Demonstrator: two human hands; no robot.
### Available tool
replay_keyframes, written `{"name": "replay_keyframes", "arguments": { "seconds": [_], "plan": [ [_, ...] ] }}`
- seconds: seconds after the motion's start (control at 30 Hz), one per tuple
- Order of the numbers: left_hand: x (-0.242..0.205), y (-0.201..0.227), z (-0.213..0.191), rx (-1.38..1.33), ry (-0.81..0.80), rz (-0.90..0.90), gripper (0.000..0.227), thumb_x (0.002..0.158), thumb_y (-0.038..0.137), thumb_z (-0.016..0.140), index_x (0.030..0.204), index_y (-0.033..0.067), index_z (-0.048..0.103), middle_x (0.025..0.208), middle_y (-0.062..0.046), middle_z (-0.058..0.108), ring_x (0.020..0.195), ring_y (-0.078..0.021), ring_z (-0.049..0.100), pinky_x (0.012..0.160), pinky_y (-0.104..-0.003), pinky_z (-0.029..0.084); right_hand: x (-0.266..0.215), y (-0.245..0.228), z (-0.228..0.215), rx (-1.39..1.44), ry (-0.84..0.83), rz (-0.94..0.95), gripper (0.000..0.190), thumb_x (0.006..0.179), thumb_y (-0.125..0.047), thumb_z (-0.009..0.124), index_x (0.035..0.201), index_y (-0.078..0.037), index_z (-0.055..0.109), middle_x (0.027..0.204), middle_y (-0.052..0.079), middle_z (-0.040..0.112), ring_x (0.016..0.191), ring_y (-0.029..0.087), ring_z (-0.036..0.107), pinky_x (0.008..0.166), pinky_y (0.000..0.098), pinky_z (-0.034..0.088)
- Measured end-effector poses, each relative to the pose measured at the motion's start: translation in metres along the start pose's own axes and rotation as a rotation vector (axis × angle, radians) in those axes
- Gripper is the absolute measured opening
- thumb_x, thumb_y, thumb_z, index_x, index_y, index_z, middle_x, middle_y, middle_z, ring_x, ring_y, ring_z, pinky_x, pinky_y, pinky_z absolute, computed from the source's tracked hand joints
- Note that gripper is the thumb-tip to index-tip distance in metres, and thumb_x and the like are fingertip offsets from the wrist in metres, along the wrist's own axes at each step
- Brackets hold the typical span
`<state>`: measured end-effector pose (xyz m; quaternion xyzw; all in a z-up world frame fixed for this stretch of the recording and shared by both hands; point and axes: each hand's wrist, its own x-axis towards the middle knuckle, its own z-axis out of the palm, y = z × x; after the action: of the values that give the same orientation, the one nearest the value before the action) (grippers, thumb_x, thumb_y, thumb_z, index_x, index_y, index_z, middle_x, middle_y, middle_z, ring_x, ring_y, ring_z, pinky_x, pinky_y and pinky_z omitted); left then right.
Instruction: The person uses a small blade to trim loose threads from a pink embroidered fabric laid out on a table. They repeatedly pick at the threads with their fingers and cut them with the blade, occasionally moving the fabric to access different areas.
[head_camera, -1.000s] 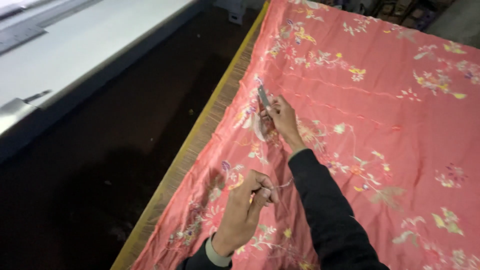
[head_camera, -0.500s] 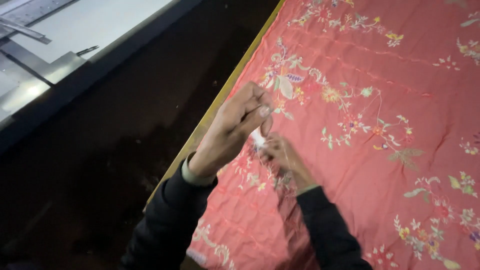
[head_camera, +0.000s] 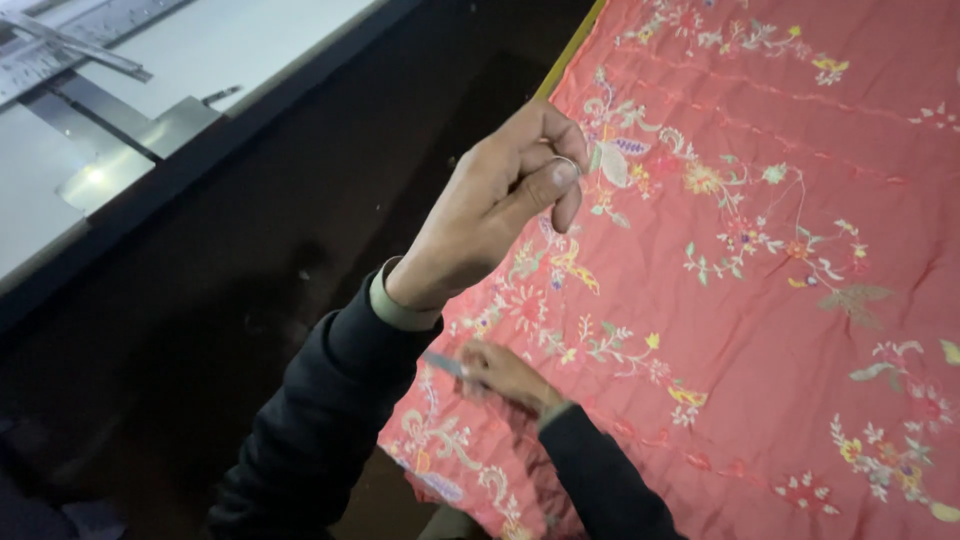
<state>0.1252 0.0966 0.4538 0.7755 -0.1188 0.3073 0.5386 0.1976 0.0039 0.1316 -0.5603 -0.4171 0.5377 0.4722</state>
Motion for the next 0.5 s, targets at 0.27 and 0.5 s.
{"name": "replay_keyframes", "arguments": {
  "seconds": [0.27, 0.5],
  "plan": [
    [0.0, -0.082, -0.146, 0.264, 0.194, 0.04, 0.007, 0.104, 0.002, 0.064, 0.1, 0.0026, 0.058, 0.103, -0.005, 0.054, 0.077, -0.015, 0.064, 0.071, -0.025, 0.056, -0.115, 0.064, -0.11, 0.409, 0.435, -0.161, 0.043, 0.086, 0.002, 0.072, 0.128, 0.008, 0.061, 0.092, 0.022, 0.077, 0.071, 0.03, 0.075, 0.064, 0.0364, 0.061],
    [-0.049, -0.216, -0.353, 1.656, 0.275, -0.793, 0.096, 0.071, -0.022, 0.079, 0.151, 0.0207, 0.05, 0.174, -0.022, 0.008, 0.154, -0.0499, 0.0, 0.114, -0.076, -0.004, -0.24, 0.043, -0.151, 0.05, 1.067, -0.024, 0.012, 0.102, -0.009, 0.063, 0.11, 0.0, 0.065, 0.078, 0.013, 0.067, 0.067, 0.02, 0.062, 0.064, 0.0312, 0.05]
  ]
}}
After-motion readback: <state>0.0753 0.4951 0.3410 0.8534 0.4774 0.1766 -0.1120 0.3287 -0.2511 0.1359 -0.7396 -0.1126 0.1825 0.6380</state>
